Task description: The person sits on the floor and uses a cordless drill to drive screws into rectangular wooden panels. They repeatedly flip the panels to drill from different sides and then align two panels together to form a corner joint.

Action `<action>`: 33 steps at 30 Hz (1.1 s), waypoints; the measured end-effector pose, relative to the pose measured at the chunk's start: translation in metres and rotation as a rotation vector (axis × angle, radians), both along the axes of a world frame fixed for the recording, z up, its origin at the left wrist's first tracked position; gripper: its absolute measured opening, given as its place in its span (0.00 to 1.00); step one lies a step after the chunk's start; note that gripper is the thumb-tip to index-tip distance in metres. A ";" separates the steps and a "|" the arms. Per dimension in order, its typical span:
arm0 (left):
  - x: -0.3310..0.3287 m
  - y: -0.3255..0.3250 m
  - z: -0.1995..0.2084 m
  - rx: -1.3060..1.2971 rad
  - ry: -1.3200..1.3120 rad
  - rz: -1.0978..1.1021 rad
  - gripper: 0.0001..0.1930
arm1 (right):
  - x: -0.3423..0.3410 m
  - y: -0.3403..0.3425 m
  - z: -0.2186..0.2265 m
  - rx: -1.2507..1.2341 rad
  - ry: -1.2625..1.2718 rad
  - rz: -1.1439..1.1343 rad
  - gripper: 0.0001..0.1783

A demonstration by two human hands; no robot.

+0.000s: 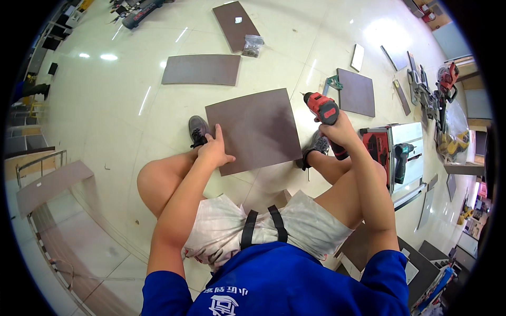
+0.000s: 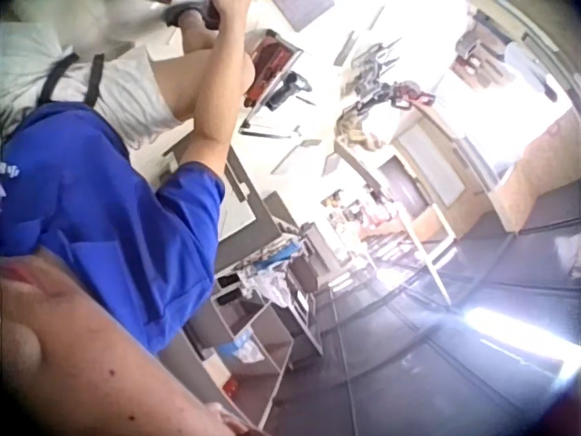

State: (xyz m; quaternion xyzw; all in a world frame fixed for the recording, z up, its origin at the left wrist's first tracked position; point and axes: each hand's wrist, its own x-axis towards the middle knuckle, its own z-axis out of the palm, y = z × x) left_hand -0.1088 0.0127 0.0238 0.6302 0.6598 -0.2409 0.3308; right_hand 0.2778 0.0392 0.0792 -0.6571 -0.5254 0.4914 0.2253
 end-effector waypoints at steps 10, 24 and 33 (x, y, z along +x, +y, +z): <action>-0.033 0.041 -0.082 0.298 -0.364 0.487 0.54 | -0.007 0.034 0.013 -0.007 0.029 -0.065 0.13; -0.015 0.039 -0.028 0.401 -1.086 0.978 0.17 | -0.005 0.036 0.022 0.103 0.153 -0.157 0.12; 0.001 0.028 0.072 0.675 -1.282 0.833 0.11 | 0.014 0.017 0.034 0.203 0.427 -0.329 0.20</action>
